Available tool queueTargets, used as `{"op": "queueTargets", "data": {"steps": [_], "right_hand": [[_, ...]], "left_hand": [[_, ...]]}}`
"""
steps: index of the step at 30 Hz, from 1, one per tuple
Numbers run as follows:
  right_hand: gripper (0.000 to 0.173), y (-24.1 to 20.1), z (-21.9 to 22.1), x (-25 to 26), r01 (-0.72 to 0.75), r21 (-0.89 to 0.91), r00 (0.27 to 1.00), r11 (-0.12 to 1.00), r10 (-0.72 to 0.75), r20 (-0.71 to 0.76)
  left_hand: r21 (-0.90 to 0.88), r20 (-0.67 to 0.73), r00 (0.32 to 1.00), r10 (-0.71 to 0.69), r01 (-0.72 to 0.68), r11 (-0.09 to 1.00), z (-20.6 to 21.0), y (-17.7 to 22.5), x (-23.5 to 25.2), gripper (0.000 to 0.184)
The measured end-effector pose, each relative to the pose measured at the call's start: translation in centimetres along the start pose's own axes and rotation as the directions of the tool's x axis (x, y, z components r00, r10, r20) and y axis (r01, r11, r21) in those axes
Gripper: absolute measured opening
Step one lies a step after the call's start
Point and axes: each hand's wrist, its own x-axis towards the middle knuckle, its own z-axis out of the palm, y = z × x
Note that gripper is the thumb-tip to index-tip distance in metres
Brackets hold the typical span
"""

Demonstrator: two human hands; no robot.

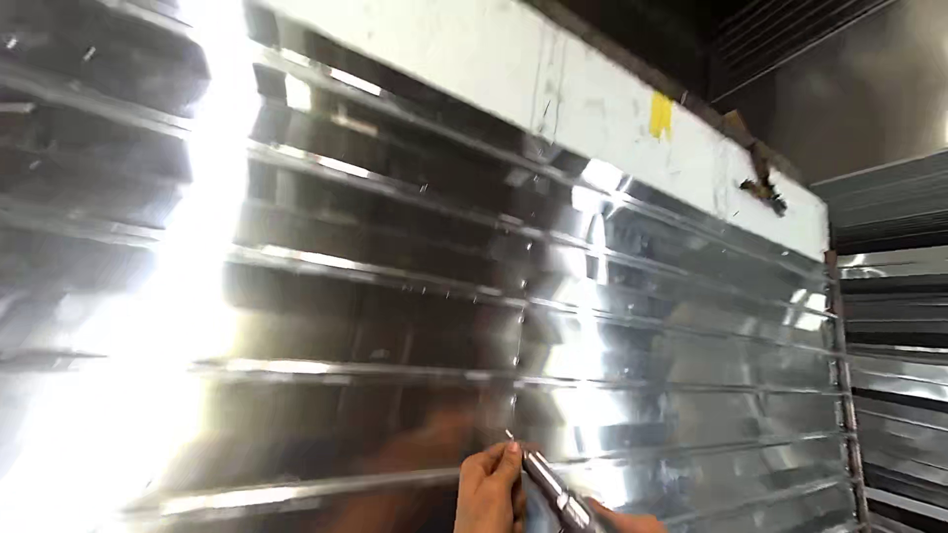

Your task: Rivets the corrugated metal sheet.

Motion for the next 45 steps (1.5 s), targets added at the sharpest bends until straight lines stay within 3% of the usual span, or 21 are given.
{"op": "queueTargets", "data": {"steps": [2, 7, 10, 12, 14, 15, 16, 19, 22, 24, 27, 30, 32, 34, 36, 38, 39, 40, 42, 43, 45], "right_hand": [[0.026, -0.6, -2.5, 5.7, -0.009, -0.043, 0.998, 0.999, 0.007, -0.065], [0.023, -2.5, -8.8, 20.9, 0.140, -0.309, 0.960, 0.941, -0.205, -0.192], [0.023, -5.2, -10.8, 26.7, 0.072, -0.401, 0.981, 0.913, -0.137, -0.136], [0.025, -6.2, -11.4, 28.8, 0.004, -0.394, 0.995, 0.919, -0.043, -0.092], [0.023, -6.4, -11.7, 29.6, -0.035, -0.350, 0.998, 0.936, 0.012, -0.066], [0.021, -6.4, -11.7, 29.9, -0.051, -0.316, 0.998, 0.947, 0.037, -0.051], [0.018, -6.3, -11.7, 30.0, -0.073, -0.272, 0.997, 0.959, 0.068, -0.028], [0.013, -7.5, -12.5, 30.3, -0.124, -0.207, 0.981, 0.970, 0.151, 0.120], [0.021, -10.7, -14.6, 32.0, -0.114, -0.385, 0.935, 0.916, 0.230, 0.271], [0.017, -11.5, -14.6, 33.5, -0.157, -0.407, 0.908, 0.900, 0.293, 0.300], [0.006, -10.9, -13.4, 34.2, -0.197, -0.243, 0.933, 0.950, 0.257, 0.250], [0.002, -10.5, -13.3, 34.2, -0.089, -0.297, 0.956, 0.951, 0.165, 0.242], [0.003, -9.2, -13.0, 33.7, -0.073, -0.277, 0.967, 0.958, 0.136, 0.215], [0.006, -8.3, -12.7, 32.9, -0.148, -0.213, 0.970, 0.966, 0.184, 0.159], [0.008, -8.5, -12.5, 29.4, -0.155, -0.080, 0.982, 0.985, 0.162, 0.093], [0.016, -9.6, -12.6, 22.4, 0.025, -0.019, 0.999, 1.000, -0.025, 0.026], [0.025, -9.2, -12.5, 18.2, 0.140, 0.002, 0.990, 0.990, -0.140, 0.001], [0.033, -8.3, -12.1, 13.7, 0.239, 0.024, 0.971, 0.971, -0.238, -0.020], [0.040, -7.0, -10.3, 5.3, 0.313, 0.096, 0.949, 0.945, -0.314, -0.002], [0.039, -6.8, -9.1, 1.4, 0.297, 0.121, 0.952, 0.947, -0.303, 0.036], [0.037, -6.4, -6.2, -5.5, 0.231, 0.156, 0.962, 0.961, -0.249, 0.111]], "left_hand": [[0.089, 0.065, 0.996, 0.061, -0.067, 0.994, 2.5, 3.6, 5.2, 0.036], [0.027, 0.147, 0.980, 0.133, -0.138, 0.990, 8.3, 15.1, 14.3, 0.031], [0.244, 0.108, 0.924, 0.368, -0.383, 0.891, 7.2, 18.2, 16.6, 0.022], [0.535, 0.126, 0.765, 0.631, -0.588, 0.606, 3.6, 20.0, 15.4, 0.025], [0.745, 0.145, 0.448, 0.882, -0.636, 0.201, -1.8, 20.8, 13.7, 0.027], [0.804, 0.133, 0.286, 0.949, -0.591, 0.065, -4.7, 21.4, 12.8, 0.027], [0.842, 0.109, 0.177, 0.978, -0.539, 0.003, -7.3, 22.0, 11.9, 0.028], [0.916, 0.021, 0.058, 0.998, -0.401, 0.004, -12.0, 23.6, 10.3, 0.034], [0.925, -0.005, -0.001, 1.000, -0.380, 0.004, -12.2, 24.1, 10.9, 0.034], [0.904, -0.018, 0.027, 0.999, -0.426, 0.027, -12.2, 23.8, 11.6, 0.034], [0.812, -0.128, 0.130, 0.983, -0.556, 0.179, -12.7, 23.3, 12.5, 0.032], [0.786, -0.169, 0.120, 0.978, -0.583, 0.207, -12.7, 23.3, 13.1, 0.030], [0.836, -0.129, 0.075, 0.989, -0.527, 0.149, -12.8, 23.5, 13.2, 0.030], [0.869, -0.065, 0.028, 0.997, -0.489, 0.070, -12.5, 23.9, 12.5, 0.031], [0.855, -0.034, 0.017, 0.999, -0.517, 0.038, -11.6, 23.9, 9.7, 0.031], [0.743, -0.142, 0.060, 0.988, -0.653, 0.146, -10.7, 22.3, 5.0, 0.027], [0.611, -0.238, 0.158, 0.958, -0.743, 0.274, -10.2, 20.1, 2.1, 0.024], [0.394, -0.335, 0.322, 0.886, -0.806, 0.442, -9.4, 17.5, -1.0, 0.023], [-0.143, -0.384, 0.690, 0.613, -0.701, 0.699, -7.5, 12.1, -6.8, 0.026], [-0.385, -0.319, 0.822, 0.472, -0.567, 0.728, -6.8, 9.2, -9.1, 0.030], [-0.667, -0.137, 0.956, 0.261, -0.284, 0.689, -5.6, 3.4, -12.5, 0.035]]}}
